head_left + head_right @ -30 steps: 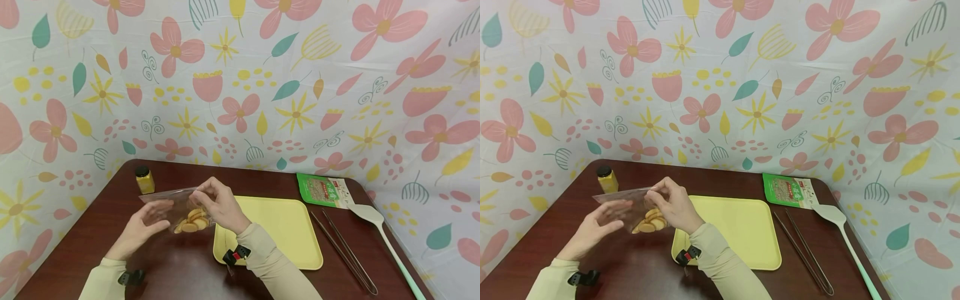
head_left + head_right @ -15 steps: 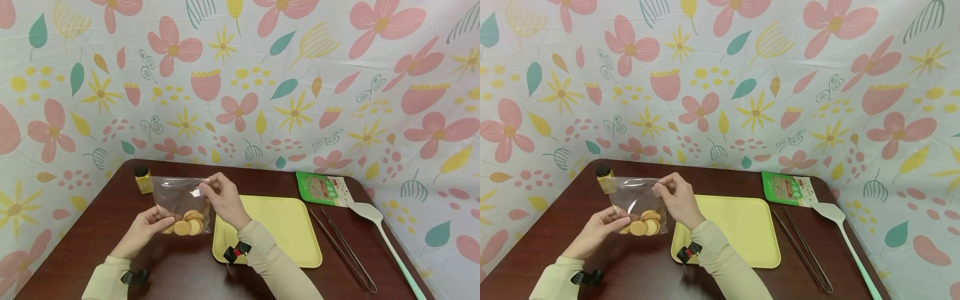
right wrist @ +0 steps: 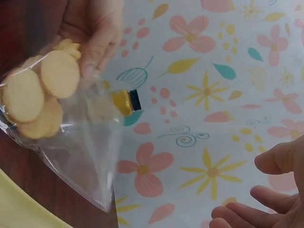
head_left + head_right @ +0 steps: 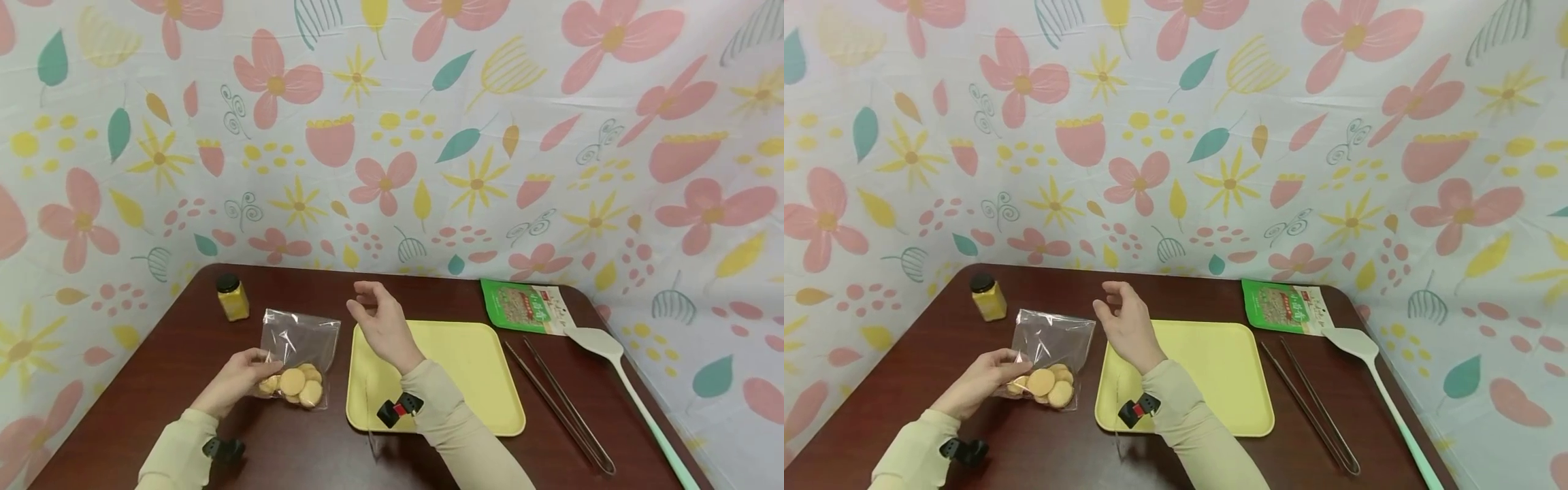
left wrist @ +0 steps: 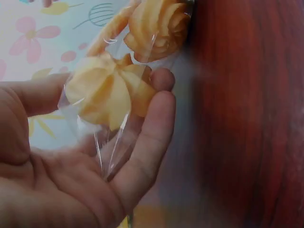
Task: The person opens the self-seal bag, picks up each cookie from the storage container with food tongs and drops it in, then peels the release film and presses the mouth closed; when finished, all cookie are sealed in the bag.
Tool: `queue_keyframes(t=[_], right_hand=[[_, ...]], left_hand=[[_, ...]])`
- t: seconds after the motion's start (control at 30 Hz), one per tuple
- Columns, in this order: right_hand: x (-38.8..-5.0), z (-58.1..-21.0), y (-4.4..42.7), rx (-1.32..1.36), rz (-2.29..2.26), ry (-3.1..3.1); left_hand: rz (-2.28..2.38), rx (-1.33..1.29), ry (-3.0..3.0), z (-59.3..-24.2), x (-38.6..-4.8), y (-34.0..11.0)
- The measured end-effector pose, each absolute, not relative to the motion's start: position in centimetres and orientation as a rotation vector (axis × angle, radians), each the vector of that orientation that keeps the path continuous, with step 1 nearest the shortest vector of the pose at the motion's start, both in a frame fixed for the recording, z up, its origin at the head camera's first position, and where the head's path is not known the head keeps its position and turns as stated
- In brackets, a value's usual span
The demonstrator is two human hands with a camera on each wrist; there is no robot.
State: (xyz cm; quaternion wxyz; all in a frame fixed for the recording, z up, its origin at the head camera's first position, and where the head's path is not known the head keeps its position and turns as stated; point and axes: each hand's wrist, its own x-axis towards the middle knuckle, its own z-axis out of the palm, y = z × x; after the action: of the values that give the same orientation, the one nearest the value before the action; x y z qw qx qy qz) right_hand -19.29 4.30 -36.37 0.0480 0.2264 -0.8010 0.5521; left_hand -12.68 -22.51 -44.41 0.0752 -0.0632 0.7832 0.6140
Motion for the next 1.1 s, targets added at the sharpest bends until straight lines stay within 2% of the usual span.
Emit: queue_keyframes(t=[0.13, 0.43, 0.8, 1.1], right_hand=[[-19.4, -36.3, 5.1, 0.682, 1.667, -2.470], [-19.7, -36.0, 7.6, 0.602, 1.600, -2.577], [-20.5, -36.4, 13.7, 0.579, 1.245, -2.698], [-20.4, -36.4, 17.6, 0.557, 1.006, -2.741]], left_hand=[[1.723, -0.289, 2.462, -44.4, -12.5, -22.2], [1.204, -0.288, 2.794, -43.8, -12.2, -22.3], [0.957, -0.164, 2.923, -43.1, -12.1, -22.8], [0.979, -0.090, 2.916, -42.7, -12.9, -23.0]])
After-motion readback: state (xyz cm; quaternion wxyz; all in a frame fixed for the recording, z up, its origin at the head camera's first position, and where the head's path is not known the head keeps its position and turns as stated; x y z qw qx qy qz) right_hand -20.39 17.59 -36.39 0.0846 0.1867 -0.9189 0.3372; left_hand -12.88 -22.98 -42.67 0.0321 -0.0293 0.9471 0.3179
